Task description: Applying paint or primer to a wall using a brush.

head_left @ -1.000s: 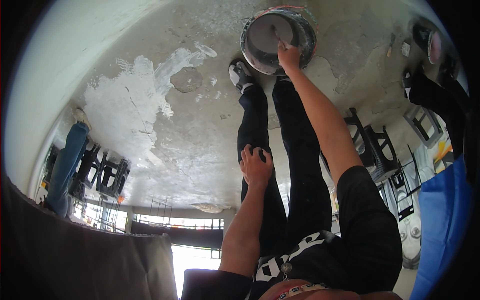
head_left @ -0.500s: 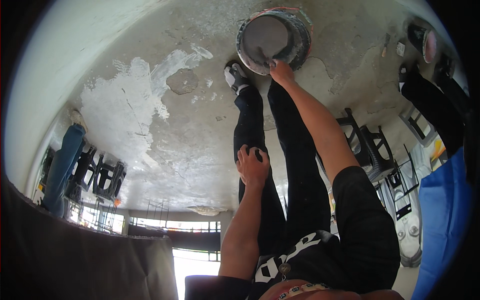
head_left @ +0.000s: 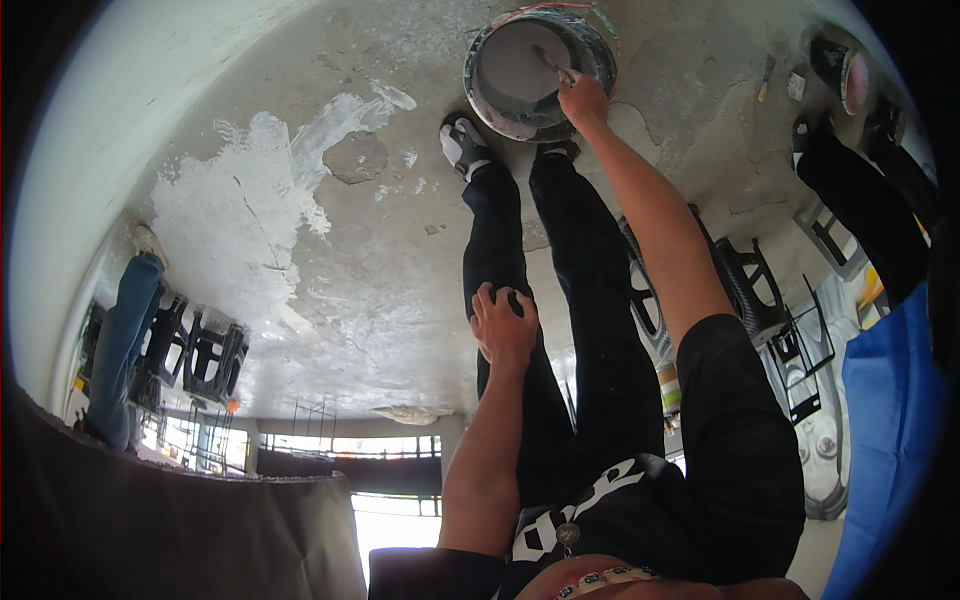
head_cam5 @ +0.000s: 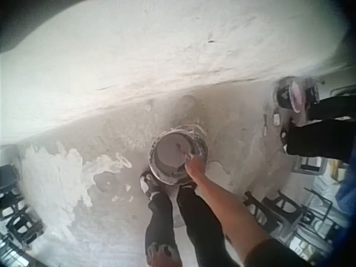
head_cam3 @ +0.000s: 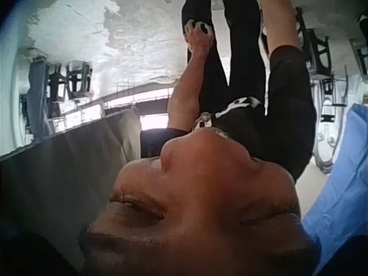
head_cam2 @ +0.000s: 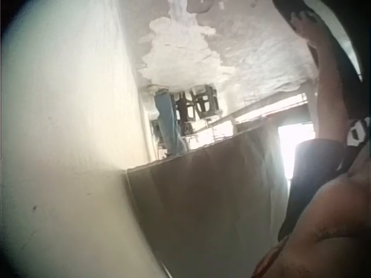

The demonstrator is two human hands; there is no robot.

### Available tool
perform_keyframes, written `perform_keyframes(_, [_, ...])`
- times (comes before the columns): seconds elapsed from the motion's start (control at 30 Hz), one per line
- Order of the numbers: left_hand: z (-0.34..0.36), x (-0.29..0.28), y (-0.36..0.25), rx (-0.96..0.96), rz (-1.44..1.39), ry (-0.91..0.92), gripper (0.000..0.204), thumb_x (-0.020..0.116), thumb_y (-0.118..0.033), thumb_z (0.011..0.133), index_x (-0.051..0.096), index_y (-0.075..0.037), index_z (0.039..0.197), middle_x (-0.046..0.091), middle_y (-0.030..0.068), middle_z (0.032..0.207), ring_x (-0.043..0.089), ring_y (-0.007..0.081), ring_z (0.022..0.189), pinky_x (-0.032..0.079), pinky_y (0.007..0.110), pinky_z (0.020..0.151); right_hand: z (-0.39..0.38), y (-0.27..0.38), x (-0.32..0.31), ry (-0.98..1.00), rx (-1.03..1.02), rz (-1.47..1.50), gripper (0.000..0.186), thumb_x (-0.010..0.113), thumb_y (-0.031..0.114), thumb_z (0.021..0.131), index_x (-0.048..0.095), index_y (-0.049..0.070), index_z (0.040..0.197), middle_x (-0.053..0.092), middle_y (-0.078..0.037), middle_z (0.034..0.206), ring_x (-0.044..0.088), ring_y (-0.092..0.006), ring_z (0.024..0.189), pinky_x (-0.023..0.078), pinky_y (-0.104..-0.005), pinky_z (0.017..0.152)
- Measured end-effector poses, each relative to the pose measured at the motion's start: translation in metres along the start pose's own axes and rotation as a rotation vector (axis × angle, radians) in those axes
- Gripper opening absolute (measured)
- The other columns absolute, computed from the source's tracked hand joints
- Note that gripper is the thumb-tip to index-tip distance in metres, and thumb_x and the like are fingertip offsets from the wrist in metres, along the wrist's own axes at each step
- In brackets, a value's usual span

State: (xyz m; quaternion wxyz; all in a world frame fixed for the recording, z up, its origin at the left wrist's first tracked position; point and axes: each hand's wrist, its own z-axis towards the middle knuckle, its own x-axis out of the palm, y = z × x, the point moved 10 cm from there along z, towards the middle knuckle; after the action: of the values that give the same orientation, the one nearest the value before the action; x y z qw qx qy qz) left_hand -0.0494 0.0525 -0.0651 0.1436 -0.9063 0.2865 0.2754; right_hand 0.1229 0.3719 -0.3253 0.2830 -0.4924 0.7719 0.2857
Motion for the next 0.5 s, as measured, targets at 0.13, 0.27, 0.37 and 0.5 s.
perform_keyframes(0.13, [-0.002, 0.003, -0.006, 0.005, 0.007, -0.006, 0.031, 0.060, -0.030, 0.089, 0.071, -0.006, 0.108, 0.055, 0.0163, 0.134, 0.051, 0.0322, 0.126, 0.044, 0.047, 0.098, -0.003, -0.004, 0.019, 0.016, -0.039, -0.117, 0.041, 0.058, 0.037, 0.096, 0.066, 0.012, 0.127, 0.072, -0.020, 0.109, 0.068, -0.0407, 0.105, 0.055, -0.0509, 0.089])
perform_keyframes(0.27, [0.000, 0.002, -0.002, 0.007, 0.021, -0.013, 0.030, 0.061, -0.029, 0.089, 0.070, -0.007, 0.107, 0.055, 0.0164, 0.133, 0.051, 0.0327, 0.126, 0.045, 0.047, 0.098, 0.002, 0.020, 0.027, 0.088, -0.182, -0.264, 0.037, 0.059, 0.035, 0.095, 0.066, 0.009, 0.121, 0.072, -0.021, 0.107, 0.069, -0.0405, 0.103, 0.056, -0.0513, 0.086])
perform_keyframes(0.37, [0.001, 0.006, -0.008, 0.020, 0.001, -0.004, 0.029, 0.061, -0.028, 0.089, 0.070, -0.006, 0.106, 0.054, 0.0164, 0.133, 0.051, 0.0332, 0.126, 0.046, 0.047, 0.097, 0.025, 0.016, 0.014, 0.009, -0.165, -0.301, 0.028, 0.064, 0.030, 0.091, 0.067, 0.007, 0.108, 0.073, -0.018, 0.101, 0.071, -0.0373, 0.100, 0.058, -0.0513, 0.083])
perform_keyframes(0.5, [0.000, 0.003, -0.001, -0.006, 0.006, 0.009, 0.028, 0.060, -0.028, 0.090, 0.070, -0.006, 0.106, 0.054, 0.0161, 0.132, 0.051, 0.0331, 0.126, 0.046, 0.047, 0.098, 0.021, 0.026, 0.025, 0.042, -0.172, -0.281, 0.029, 0.064, 0.028, 0.090, 0.067, 0.006, 0.109, 0.073, -0.020, 0.101, 0.071, -0.0380, 0.099, 0.058, -0.0510, 0.081])
